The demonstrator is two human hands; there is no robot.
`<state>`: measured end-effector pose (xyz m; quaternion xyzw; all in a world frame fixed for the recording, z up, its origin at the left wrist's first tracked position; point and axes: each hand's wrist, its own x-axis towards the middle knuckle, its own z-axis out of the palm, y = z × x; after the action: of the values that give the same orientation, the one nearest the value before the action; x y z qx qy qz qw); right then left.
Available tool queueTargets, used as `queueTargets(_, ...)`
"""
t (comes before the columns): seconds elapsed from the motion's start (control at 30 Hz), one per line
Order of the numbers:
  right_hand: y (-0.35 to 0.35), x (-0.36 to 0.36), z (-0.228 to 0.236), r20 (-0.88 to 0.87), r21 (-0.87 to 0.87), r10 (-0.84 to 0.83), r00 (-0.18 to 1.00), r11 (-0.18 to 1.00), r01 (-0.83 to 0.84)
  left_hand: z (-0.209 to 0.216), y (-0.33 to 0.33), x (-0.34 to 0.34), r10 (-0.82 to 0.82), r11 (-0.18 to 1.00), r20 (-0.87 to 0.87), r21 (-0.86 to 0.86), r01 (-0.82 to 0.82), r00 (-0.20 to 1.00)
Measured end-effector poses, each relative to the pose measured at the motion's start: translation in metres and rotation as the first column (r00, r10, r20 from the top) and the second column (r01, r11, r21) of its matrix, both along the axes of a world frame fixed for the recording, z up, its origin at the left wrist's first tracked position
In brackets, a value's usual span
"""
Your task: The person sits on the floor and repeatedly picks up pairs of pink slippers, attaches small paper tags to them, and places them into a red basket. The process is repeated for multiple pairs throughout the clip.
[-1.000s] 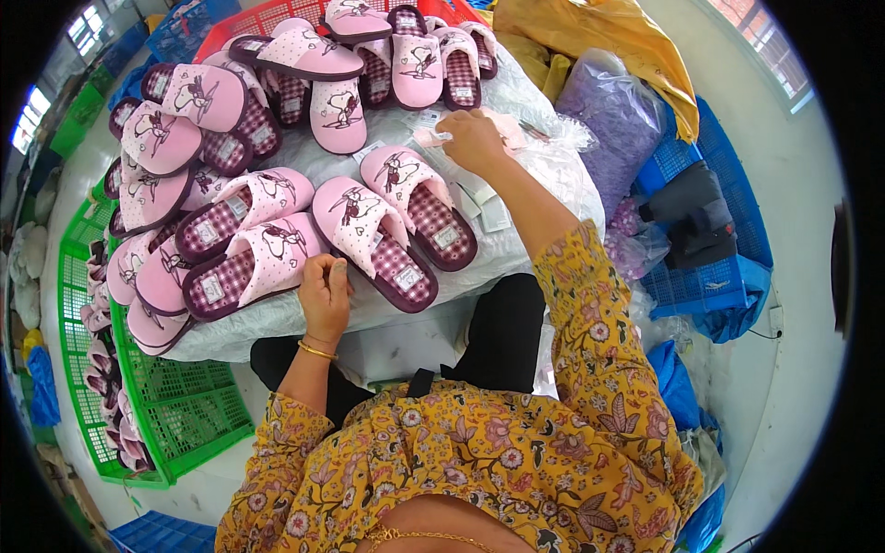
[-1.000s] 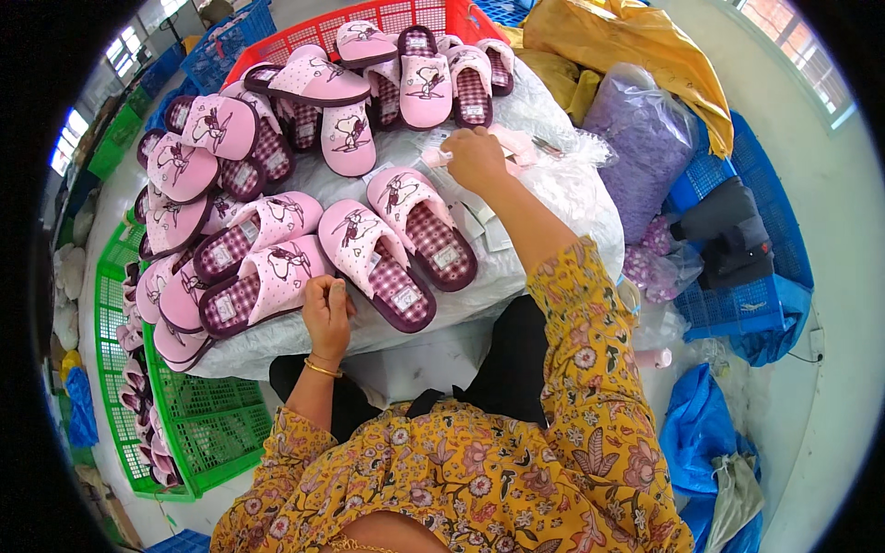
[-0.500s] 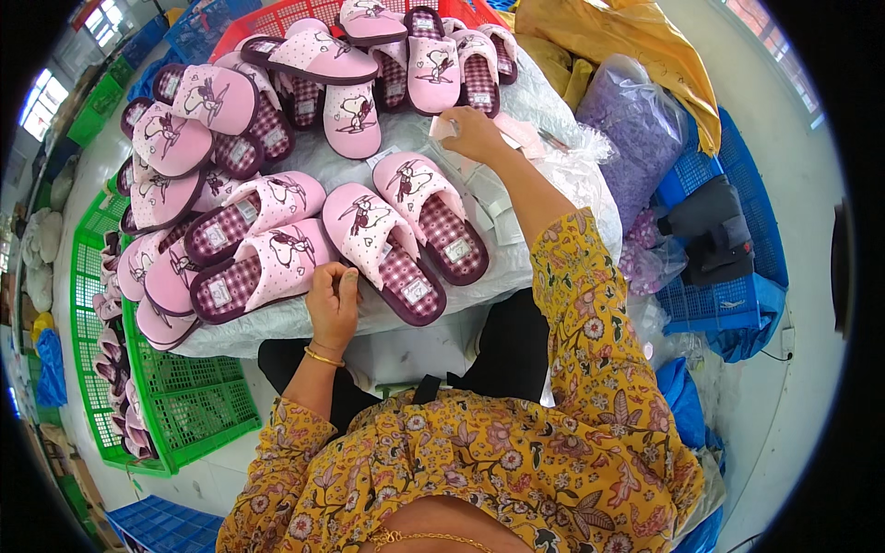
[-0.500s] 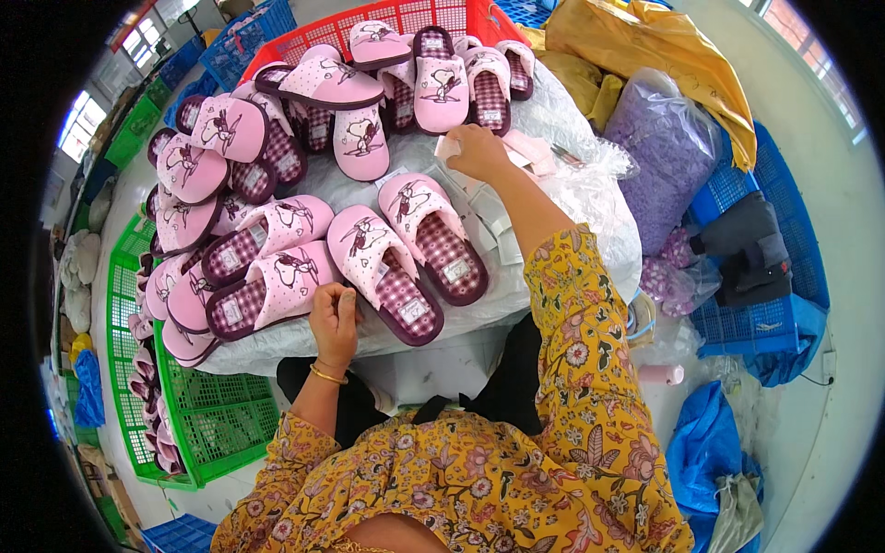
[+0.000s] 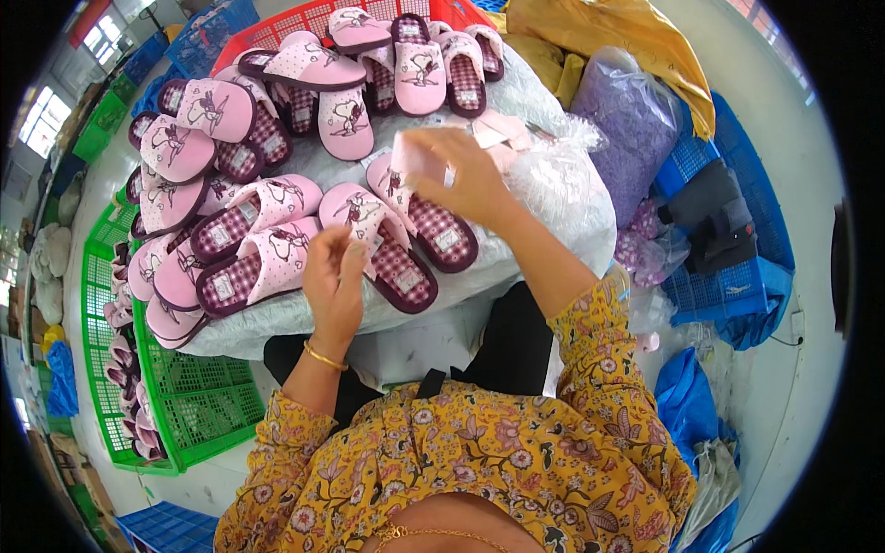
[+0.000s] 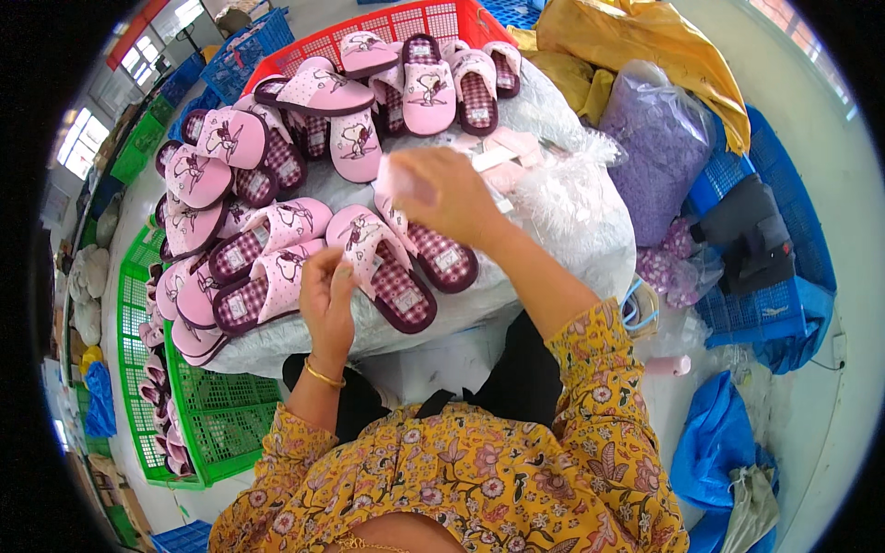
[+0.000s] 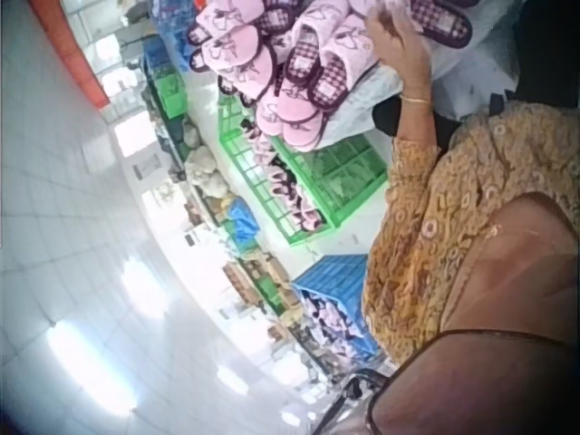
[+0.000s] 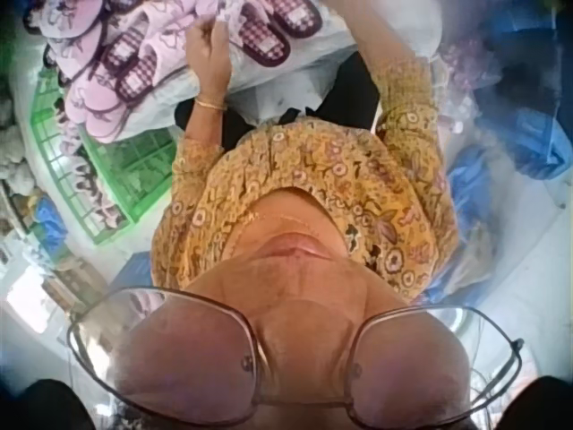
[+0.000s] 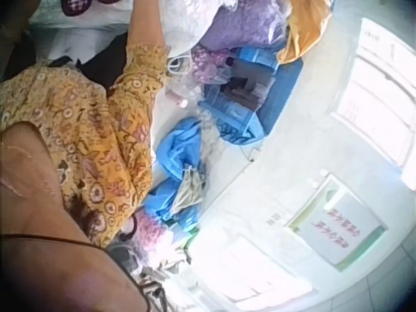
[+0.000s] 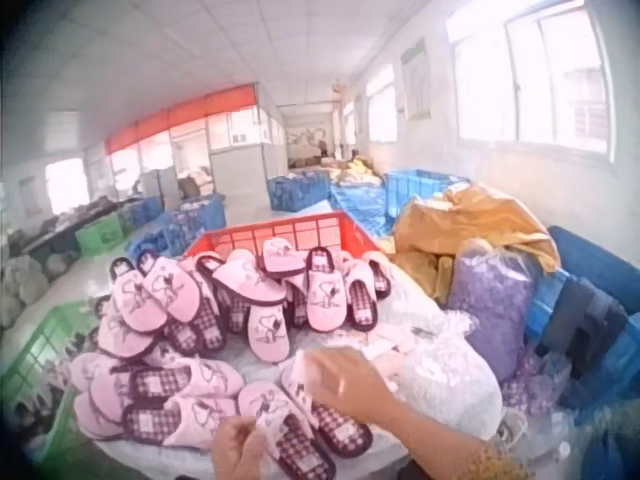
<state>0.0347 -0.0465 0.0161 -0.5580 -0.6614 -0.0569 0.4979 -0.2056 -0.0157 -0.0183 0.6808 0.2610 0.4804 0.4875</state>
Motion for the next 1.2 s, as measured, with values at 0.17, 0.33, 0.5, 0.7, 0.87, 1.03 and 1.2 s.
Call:
queueTargets(0.17, -0.053, -0.044, -0.01, 0.055, -0.028, -0.019, 0.998, 0.999, 0.02, 0.022, -0.007, 0.04, -0.081, 0.997, -0.113, -0.008, 0.08, 0.99)
queueTargets(0.33, -0.085, -0.044, -0.023, -0.082, -0.016, -0.239, 0.968, 0.971, 0.238, 0.011, 0.001, 0.058, -0.105, 0.992, -0.23, -0.092, 0.085, 0.968)
queueTargets(0.5, -0.132, -0.023, -0.055, -0.327, -0.052, -0.449, 0.831, 0.887, 0.459, 0.005, 0.017, 0.074, -0.102, 0.988, -0.223, -0.134, 0.073, 0.97)
queueTargets(0.7, -0.178, -0.005, -0.073, -0.401, -0.112, -0.535, 0.744, 0.834, 0.54, 0.018, 0.059, 0.14, 0.079, 0.965, -0.387, 0.26, 0.026, 0.919)
queueTargets(0.87, -0.179, 0.013, -0.078, -0.357, -0.165, -0.597, 0.718, 0.797, 0.581, 0.025, 0.095, 0.191, -0.044, 0.99, -0.636, 0.076, 0.119, 0.771)
queueTargets(1.03, -0.163, 0.023, -0.079, -0.273, -0.227, -0.643, 0.715, 0.766, 0.602, 0.006, 0.118, 0.206, 0.164, 0.914, -0.702, 0.373, 0.161, 0.693)
queueTargets(1.2, -0.141, 0.031, -0.087, -0.057, -0.098, -0.681, 0.73, 0.732, 0.675, -0.007, 0.133, 0.21, 0.219, 0.895, -0.714, 0.418, 0.154, 0.665)
